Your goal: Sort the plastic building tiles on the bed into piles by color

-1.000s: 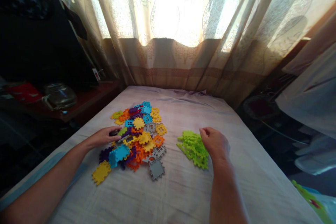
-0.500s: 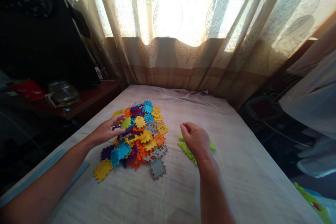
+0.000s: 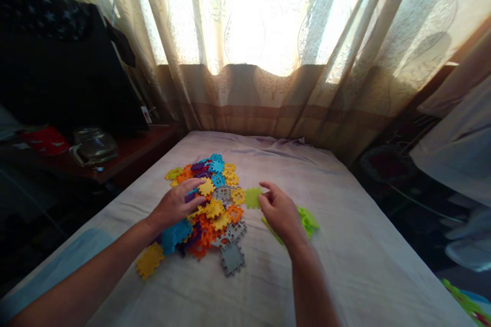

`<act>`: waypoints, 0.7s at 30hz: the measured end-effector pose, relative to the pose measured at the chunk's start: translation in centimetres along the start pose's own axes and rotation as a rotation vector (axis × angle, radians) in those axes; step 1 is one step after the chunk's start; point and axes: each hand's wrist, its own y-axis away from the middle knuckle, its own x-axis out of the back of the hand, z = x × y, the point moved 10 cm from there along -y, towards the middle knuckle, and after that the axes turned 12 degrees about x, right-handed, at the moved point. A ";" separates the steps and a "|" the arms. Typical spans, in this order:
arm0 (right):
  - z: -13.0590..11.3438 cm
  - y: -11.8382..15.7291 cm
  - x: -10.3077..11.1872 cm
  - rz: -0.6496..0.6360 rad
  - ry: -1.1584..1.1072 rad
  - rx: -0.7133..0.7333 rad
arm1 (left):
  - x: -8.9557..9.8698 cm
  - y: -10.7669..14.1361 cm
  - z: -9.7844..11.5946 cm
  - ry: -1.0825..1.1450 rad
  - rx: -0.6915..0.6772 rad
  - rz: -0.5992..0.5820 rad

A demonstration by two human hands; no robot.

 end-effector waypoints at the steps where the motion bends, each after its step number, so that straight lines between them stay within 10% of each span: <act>1: 1.2 0.0 1.9 0.027 0.056 -0.045 | 1.2 -1.0 -2.8 -0.088 0.114 0.048; 8: 9.7 1.9 9.9 0.104 0.213 -0.326 | 7.3 -4.4 -16.8 -0.360 0.572 0.131; 13: 12.2 2.1 10.0 0.069 0.252 -0.347 | 5.0 -6.1 -18.6 -0.405 0.569 0.041; 21: 9.3 2.4 11.1 -0.058 0.612 -0.406 | 3.2 -7.5 -18.8 -0.432 0.600 -0.063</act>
